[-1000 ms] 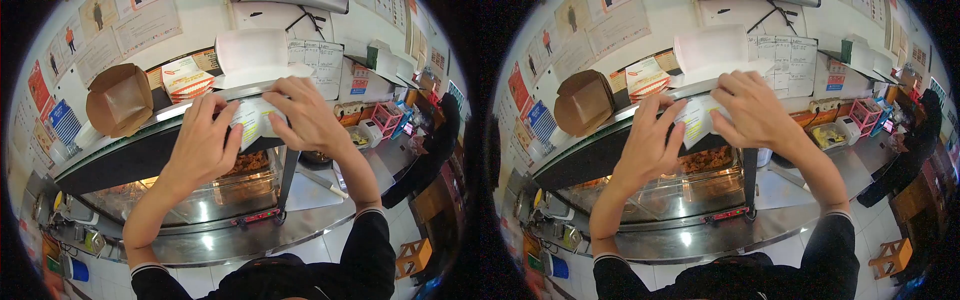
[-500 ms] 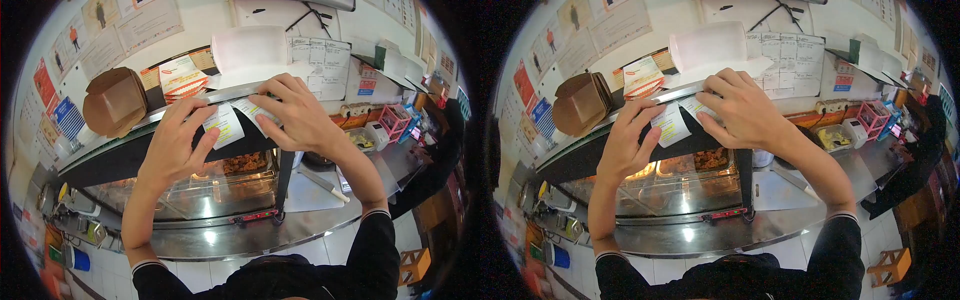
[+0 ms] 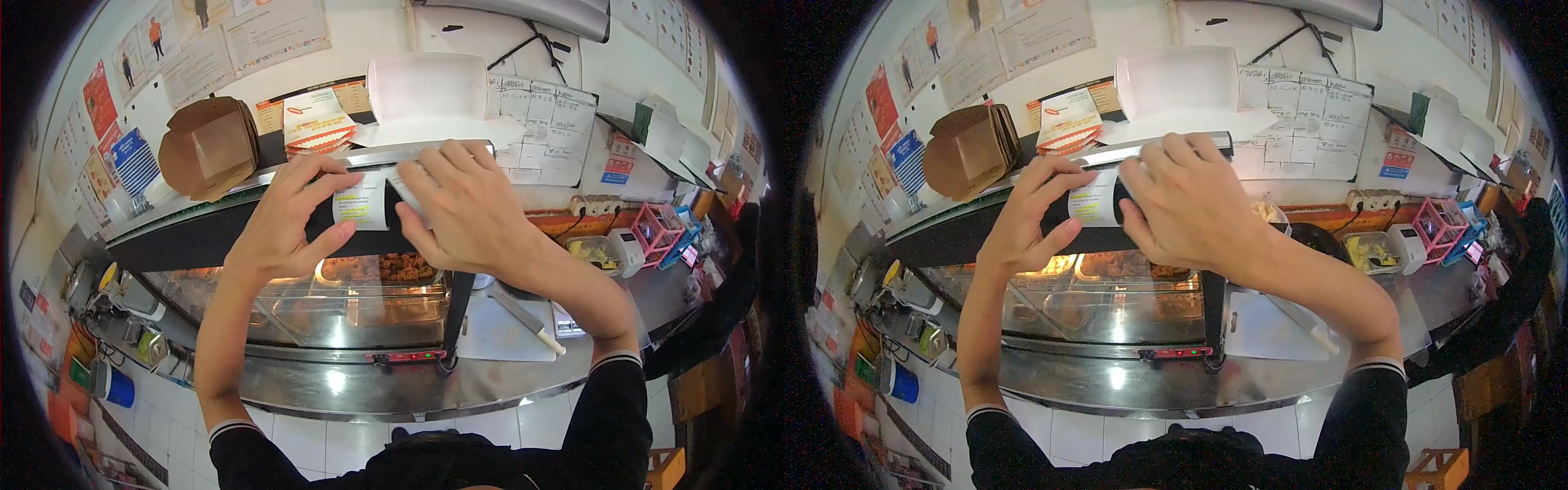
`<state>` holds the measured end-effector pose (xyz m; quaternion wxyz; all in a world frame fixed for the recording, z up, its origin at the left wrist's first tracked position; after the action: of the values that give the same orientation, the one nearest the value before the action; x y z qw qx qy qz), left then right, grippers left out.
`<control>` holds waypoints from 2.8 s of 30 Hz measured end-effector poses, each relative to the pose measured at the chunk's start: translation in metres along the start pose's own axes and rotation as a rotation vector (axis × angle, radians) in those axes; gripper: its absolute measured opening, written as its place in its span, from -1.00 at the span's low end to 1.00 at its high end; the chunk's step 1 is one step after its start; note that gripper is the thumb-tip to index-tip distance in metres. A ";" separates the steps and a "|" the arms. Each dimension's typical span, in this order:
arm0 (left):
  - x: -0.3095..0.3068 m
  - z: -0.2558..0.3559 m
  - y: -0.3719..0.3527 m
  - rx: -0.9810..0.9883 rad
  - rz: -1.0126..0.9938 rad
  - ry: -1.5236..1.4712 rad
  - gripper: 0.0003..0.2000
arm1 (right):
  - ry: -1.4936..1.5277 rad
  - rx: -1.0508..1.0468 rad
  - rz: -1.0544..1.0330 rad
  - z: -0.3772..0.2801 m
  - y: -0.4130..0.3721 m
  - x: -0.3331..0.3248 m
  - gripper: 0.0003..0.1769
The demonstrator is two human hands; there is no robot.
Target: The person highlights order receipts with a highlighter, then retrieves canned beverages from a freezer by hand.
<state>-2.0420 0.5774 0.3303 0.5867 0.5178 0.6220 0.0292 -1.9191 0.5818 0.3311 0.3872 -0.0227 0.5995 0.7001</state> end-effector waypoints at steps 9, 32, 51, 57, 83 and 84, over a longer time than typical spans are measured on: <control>0.002 0.002 0.000 -0.154 -0.094 0.160 -0.50 | 0.017 0.112 -0.074 0.001 -0.001 0.000 -0.67; 0.093 0.353 -0.523 1.446 -1.303 -1.072 -0.38 | -0.240 2.697 -0.209 -0.776 -0.416 0.036 -0.27; -0.020 0.513 -1.164 2.520 -0.664 -0.046 -0.67 | -1.750 1.615 2.402 -1.503 -0.021 0.310 -0.55; -0.277 0.645 -1.270 2.037 -0.867 -0.269 -0.57 | -0.710 3.338 1.957 -1.632 -0.168 0.707 -0.31; -1.087 0.514 -1.854 2.459 -1.773 -0.550 -0.62 | -1.700 2.463 2.209 -2.519 0.290 0.323 -0.64; -1.106 0.508 -1.862 2.472 -1.844 -0.583 -0.61 | -1.799 2.223 2.059 -2.553 0.304 0.251 -0.55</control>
<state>-3.0398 -1.3235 -0.2526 -0.2743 0.1028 0.2190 -0.9307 -3.3719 -1.4713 -0.2592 0.1606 -0.9389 -0.1386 0.2709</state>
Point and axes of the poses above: each hand's wrist, its own y-axis towards the middle knuckle, its own x-axis out of the palm, z = x × y, the point moved 10 cm from there along y, towards the middle knuckle, and after that the axes turned 14 degrees about y, right-handed, at the moved point
